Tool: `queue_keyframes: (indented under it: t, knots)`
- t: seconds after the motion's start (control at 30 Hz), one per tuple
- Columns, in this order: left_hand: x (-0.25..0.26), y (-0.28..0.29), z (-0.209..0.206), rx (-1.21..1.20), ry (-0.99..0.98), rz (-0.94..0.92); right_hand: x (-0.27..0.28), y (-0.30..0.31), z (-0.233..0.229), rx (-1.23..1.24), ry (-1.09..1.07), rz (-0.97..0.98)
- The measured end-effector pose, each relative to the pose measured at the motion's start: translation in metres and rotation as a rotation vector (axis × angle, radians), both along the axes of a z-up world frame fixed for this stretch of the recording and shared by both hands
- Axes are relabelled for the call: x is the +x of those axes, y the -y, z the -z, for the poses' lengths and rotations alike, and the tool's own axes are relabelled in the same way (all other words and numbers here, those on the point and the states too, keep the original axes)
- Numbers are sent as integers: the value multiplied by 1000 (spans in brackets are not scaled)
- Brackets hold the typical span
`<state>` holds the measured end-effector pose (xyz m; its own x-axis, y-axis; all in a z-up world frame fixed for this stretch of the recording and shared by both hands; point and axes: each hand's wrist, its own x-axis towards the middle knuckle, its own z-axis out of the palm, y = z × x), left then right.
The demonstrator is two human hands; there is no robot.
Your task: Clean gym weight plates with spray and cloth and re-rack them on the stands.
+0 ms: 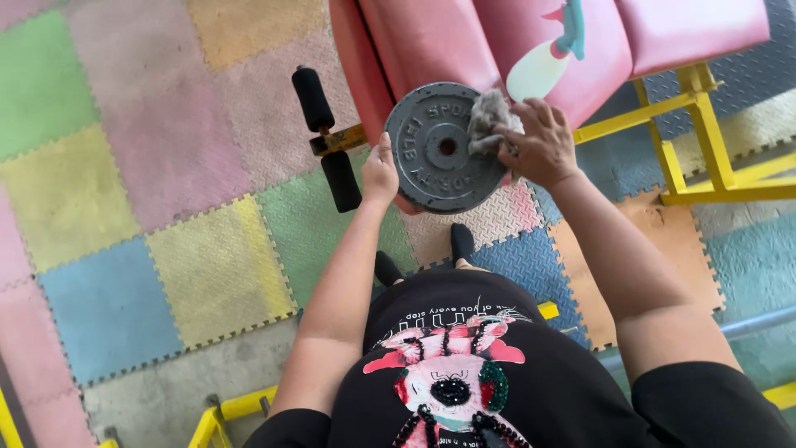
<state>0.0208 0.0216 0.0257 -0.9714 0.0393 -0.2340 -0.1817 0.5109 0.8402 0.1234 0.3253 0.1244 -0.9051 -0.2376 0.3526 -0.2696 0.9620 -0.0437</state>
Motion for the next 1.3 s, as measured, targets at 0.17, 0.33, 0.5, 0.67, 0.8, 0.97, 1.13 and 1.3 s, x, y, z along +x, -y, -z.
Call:
queue_keyframes:
  t: [0.17, 0.33, 0.5, 0.67, 0.8, 0.97, 1.13, 1.3]
  knots:
    - [1, 0, 15, 9, -16, -20, -51, -2, 8, -67, -23, -35]
    - [7, -4, -8, 75, 77, -53, -99, 20, 13, -169, 17, -110]
    - [7, -1, -4, 225, 119, 2, -125, 58, 18, -259, 176, -179]
    - [-6, 10, 43, 746, 326, 136, -109, 98, -1, -320, 186, -258]
    - [-9, 15, 41, 710, 518, 111, -71, 121, -4, -297, 160, -349]
    - [-11, 18, 44, 759, 385, 243, -13, 121, -14, -419, 119, -344]
    - [-6, 13, 23, 494, 174, 159, 28, 82, -9, -481, 162, -261]
    - [-6, 14, 9, 542, 223, 179, 47, 39, -13, -255, 26, -57]
